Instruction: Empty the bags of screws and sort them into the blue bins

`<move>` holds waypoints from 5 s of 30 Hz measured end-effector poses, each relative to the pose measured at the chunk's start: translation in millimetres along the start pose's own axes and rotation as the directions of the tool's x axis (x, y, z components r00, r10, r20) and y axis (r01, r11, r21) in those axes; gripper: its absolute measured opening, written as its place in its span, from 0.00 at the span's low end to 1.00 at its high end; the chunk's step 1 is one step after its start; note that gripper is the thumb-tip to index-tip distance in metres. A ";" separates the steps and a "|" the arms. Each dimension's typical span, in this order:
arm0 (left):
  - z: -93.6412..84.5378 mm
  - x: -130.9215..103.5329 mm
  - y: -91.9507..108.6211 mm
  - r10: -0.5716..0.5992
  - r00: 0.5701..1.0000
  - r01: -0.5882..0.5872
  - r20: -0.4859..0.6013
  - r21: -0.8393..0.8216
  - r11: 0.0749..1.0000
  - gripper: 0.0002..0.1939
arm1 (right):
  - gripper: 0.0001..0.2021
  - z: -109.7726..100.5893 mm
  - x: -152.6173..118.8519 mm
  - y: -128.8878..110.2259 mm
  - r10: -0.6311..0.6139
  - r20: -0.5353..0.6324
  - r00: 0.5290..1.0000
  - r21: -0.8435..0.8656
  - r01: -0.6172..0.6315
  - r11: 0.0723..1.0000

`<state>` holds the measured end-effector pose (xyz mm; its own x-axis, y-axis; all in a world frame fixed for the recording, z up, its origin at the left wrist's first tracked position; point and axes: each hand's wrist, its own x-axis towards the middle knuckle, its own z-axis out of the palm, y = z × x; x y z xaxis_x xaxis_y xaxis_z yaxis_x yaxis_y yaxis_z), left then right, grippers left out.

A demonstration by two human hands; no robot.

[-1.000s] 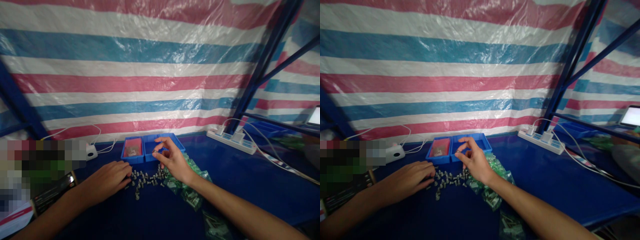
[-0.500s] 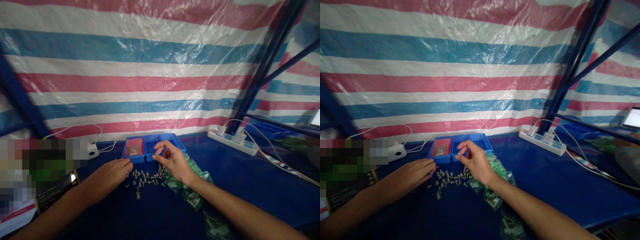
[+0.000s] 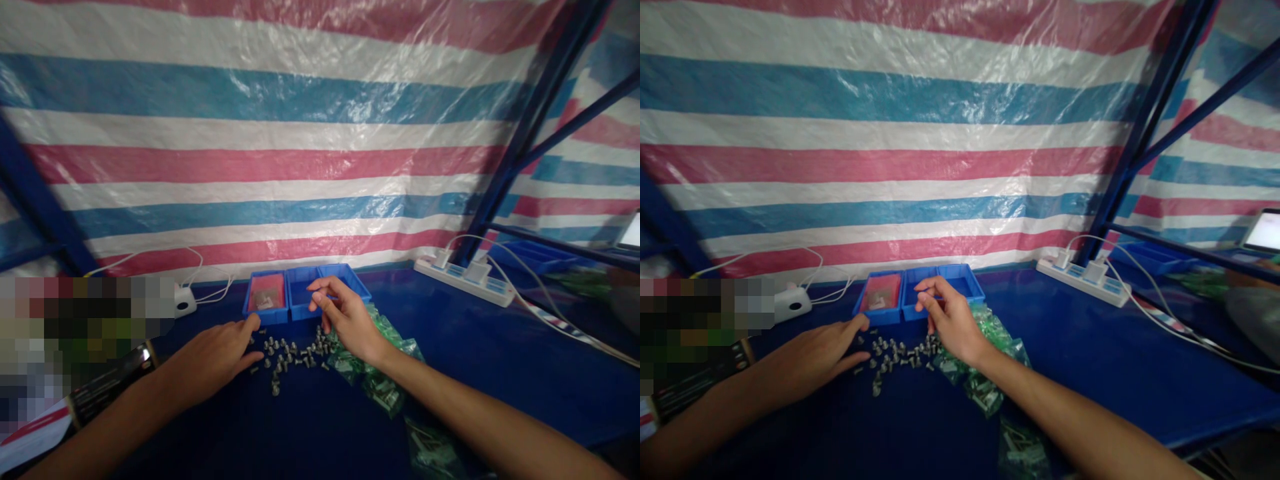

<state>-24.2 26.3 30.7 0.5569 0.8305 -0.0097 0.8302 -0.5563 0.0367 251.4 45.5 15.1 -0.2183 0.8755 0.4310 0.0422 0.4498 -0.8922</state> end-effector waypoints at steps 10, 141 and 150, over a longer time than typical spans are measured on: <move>1.1 -2.2 14.1 -0.094 0.991 0.082 0.092 0.123 0.989 0.21 | 0.13 0.3 -0.5 -4.6 0.013 0.006 1.000 -0.013 -0.013 1.000; 12.8 8.5 -12.5 0.252 0.954 -0.241 -0.162 0.087 0.967 0.08 | 0.13 -6.7 5.6 -2.6 0.040 0.085 0.996 0.052 -0.045 0.998; 21.4 9.1 -16.3 0.210 0.968 -0.206 -0.140 0.046 0.978 0.10 | 0.12 -5.2 1.8 0.1 -0.045 0.036 0.998 -0.127 0.050 0.991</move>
<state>-32.1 42.3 8.6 0.7098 0.6907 0.1382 0.6982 -0.7158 -0.0080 256.1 48.1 16.5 -0.2550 0.8473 0.4659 0.1552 0.5114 -0.8452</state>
